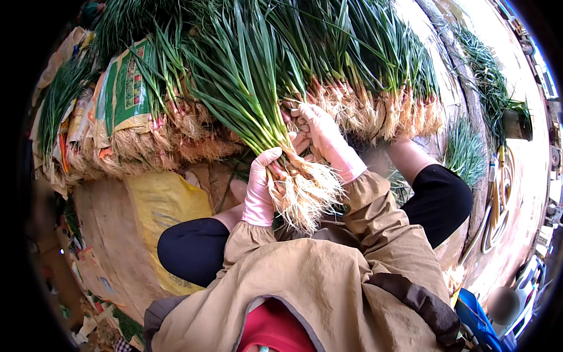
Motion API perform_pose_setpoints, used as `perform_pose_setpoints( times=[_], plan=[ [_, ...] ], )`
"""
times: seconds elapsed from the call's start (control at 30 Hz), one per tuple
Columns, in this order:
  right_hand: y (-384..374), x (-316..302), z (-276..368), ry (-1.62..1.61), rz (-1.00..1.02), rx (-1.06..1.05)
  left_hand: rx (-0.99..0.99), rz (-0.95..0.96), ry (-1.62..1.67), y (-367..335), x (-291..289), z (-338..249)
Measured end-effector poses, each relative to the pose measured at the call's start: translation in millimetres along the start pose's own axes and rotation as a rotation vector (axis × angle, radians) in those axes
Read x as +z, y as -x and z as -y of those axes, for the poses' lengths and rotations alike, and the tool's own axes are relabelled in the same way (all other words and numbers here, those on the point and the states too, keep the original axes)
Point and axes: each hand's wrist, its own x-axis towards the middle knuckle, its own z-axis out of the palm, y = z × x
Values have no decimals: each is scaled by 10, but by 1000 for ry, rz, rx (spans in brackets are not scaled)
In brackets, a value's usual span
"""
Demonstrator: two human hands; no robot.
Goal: The person sorts green onions by hand, picking individual stalks from a pile on the ground and grouping them into bunches.
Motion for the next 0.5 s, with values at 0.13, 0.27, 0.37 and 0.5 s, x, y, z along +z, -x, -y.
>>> perform_pose_setpoints(
  times=[0.13, 0.27, 0.37, 0.5],
  plan=[
    [121, 222, -113, 95, 110, -61, -20, -175, -148, -37, -336, 20],
    [-4, 172, 250, 217, 355, 72, -31, -29, 6, -7, -118, -6],
    [100, 128, 195, 79, 411, 45, 21, -26, -15, -13, -71, -20],
    [-108, 304, -246, 240, -8, -432, -75, 171, 147, -102, -236, 8]
  ],
)
